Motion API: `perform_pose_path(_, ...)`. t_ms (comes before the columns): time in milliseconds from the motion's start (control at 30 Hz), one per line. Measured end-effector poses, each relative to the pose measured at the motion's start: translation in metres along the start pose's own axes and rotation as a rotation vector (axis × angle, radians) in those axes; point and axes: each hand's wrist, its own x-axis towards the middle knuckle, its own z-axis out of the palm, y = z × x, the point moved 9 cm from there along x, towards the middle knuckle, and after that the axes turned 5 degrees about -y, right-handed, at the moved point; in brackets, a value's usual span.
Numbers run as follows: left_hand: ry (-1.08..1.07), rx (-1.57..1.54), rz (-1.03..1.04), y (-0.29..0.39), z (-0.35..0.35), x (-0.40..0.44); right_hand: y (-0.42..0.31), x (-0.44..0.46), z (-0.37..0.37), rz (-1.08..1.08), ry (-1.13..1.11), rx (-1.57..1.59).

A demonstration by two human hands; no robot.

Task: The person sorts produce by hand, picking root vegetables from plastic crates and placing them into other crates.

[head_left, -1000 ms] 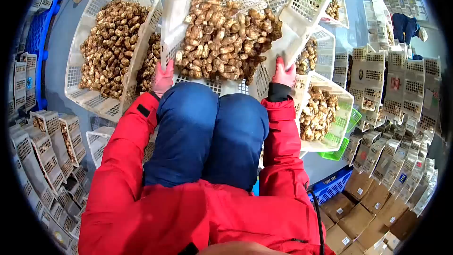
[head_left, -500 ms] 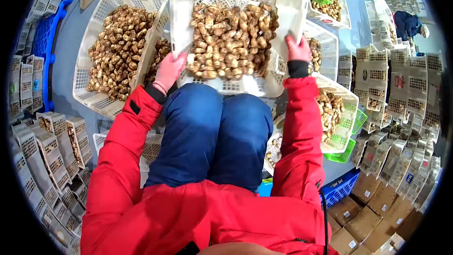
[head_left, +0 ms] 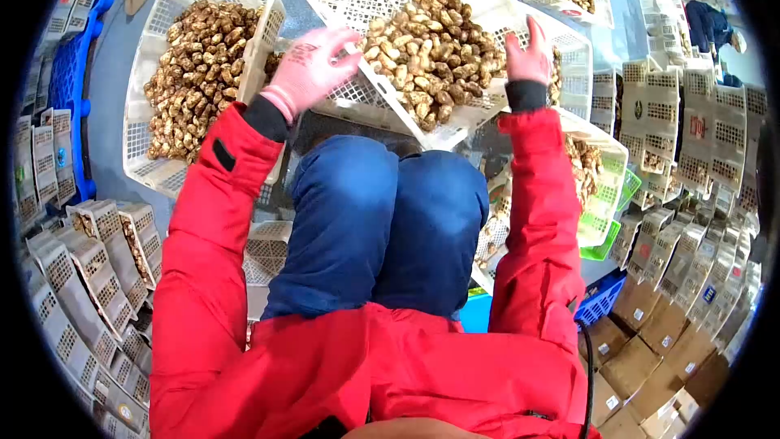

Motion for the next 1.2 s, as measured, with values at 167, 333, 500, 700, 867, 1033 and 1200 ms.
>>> perform_pose_path(167, 0.138, 0.53, 0.109, -0.048, -0.003, 0.017, 0.109, -0.186, 0.038, 0.738, -0.117, 0.752)
perform_pose_path(333, 0.139, 0.448, 0.098, -0.031, 0.008, 0.02, 0.085, -0.196, 0.1, 0.853, -0.461, 1.133)
perform_pose_path(500, -0.115, 0.476, 0.217, 0.021, 0.035, 0.012, 0.176, -0.127, 0.064, 0.725, -0.181, 0.85)
perform_pose_path(700, -0.002, 0.537, 0.113, -0.009, 0.007, 0.012, 0.232, -0.065, 0.015, 0.582, 0.133, 0.405)
perform_pose_path(867, -0.221, 0.662, 0.032, -0.032, 0.05, -0.019, 0.199, -0.143, 0.044, 0.722, 0.433, 0.872)
perform_pose_path(1033, -0.366, 0.284, 0.003, -0.002, 0.082, -0.063, 0.178, -0.076, 0.036, 0.57, 0.492, 0.887)
perform_pose_path(1200, -0.311, -0.66, -0.227, 0.018, 0.074, -0.016, 0.184, 0.038, 0.059, 0.541, 0.082, 1.384)
